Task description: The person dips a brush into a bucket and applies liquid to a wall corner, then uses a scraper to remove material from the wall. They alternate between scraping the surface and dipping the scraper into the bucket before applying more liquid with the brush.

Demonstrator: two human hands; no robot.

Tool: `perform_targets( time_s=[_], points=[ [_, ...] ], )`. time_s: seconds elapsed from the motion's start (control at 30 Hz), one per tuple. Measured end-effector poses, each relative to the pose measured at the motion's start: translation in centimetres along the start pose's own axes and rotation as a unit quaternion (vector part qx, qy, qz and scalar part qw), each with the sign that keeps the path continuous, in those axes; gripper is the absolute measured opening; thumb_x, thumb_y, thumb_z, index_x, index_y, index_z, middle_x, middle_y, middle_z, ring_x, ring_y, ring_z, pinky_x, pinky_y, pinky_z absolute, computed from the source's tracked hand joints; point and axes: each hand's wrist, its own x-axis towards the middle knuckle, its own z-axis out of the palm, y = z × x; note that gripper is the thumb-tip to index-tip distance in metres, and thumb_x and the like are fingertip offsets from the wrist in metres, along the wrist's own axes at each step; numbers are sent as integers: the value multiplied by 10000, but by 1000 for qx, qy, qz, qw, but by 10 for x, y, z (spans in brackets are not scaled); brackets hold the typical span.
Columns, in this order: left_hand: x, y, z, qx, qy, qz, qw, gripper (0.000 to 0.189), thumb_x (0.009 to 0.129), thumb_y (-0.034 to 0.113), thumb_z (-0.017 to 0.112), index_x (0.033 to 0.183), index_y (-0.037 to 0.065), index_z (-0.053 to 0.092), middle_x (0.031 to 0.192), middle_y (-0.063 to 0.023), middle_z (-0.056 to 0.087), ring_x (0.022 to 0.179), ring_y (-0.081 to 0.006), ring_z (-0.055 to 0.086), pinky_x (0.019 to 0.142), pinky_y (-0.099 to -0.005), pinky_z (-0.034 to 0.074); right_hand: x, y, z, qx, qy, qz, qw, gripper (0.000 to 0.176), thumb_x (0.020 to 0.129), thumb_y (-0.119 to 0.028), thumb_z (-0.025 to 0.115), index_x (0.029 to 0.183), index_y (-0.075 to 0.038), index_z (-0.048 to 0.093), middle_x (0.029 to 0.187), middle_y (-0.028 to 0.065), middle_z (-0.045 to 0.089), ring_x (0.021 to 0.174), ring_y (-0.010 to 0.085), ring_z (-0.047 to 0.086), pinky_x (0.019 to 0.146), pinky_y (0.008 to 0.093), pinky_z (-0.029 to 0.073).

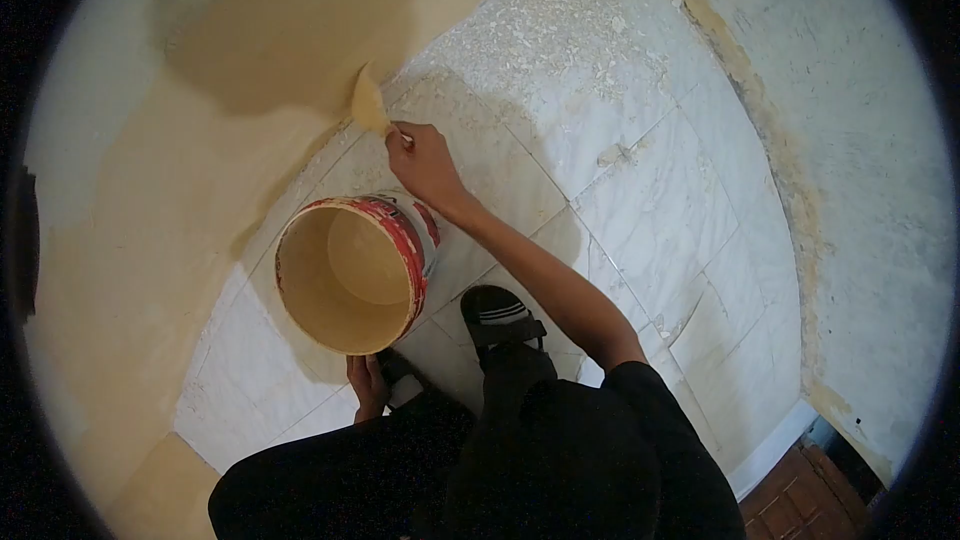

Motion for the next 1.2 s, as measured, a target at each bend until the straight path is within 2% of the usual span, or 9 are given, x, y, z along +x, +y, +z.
perform_targets(
  time_s=[0.2,0.4,0.47,0.6,0.7,0.93,1.07,1.1,1.2],
  points=[
    [-4,-6,1,-44,-6,-63,997,331,980,210,416,1149,-36,560,1157,-240,545,1074,-409,523,911,-448,422,6,-8,-57,-16,-148,34,988,276,931,-204,518,1067,-3,650,573,108,431,552,73,456,504,305,390],
    [-2,-6,1,-19,21,-21,999,314,982,183,406,1148,-37,557,1177,-242,535,1090,-409,514,929,-443,414,33,-17,-67,-276,-230,-153,921,295,937,-249,528,1153,-75,628,621,184,557,520,284,564,523,395,431],
    [-2,-5,0,-23,3,-31,999,317,980,180,410,1153,-43,553,1197,-248,525,1110,-412,507,944,-443,408,32,-27,-67,-302,-279,-181,893,300,919,-261,535,1153,-85,601,691,209,621,656,400,610,596,490,483],
    [-2,-6,1,-37,11,-34,999,317,977,171,406,1156,-48,549,1206,-252,519,1125,-413,499,956,-445,400,51,-12,-66,-339,-248,-266,868,303,934,-257,520,1176,-91,597,682,196,610,602,380,593,568,468,474],
    [-4,-12,1,-21,3,-35,999,315,973,166,407,1157,-48,547,1200,-254,519,1117,-412,501,951,-450,401,83,-16,-92,-469,-206,-218,831,313,936,-267,509,1185,-98,594,729,209,622,653,384,606,604,478,493],
    [-5,-15,2,-34,13,-29,999,312,968,169,412,1153,-40,551,1198,-251,522,1111,-411,504,943,-454,404,93,-37,-177,-526,-30,-183,830,306,926,-220,480,1162,-57,588,711,211,628,654,395,615,576,493,488],
    [-7,-13,4,-38,17,-19,999,311,965,179,432,1135,-47,560,1174,-248,535,1072,-412,517,916,-459,415,61,-35,-150,-411,-168,-196,874,338,923,-186,524,1243,-86,567,748,232,598,629,366,587,584,432,476],
    [-7,-15,2,-45,10,-32,998,318,967,188,432,1137,-48,561,1173,-250,536,1072,-415,517,914,-462,415,59,-26,-134,-437,-234,-224,839,319,921,-181,530,1226,-97,574,732,216,608,631,365,593,590,446,477],
    [-5,-15,2,-17,-5,-15,1000,346,979,217,415,1148,-49,557,1177,-255,534,1077,-426,514,914,-464,414,49,-35,-85,-383,-257,-236,855,302,919,-228,531,1188,-103,588,688,193,608,644,380,598,600,481,479]
  ],
)
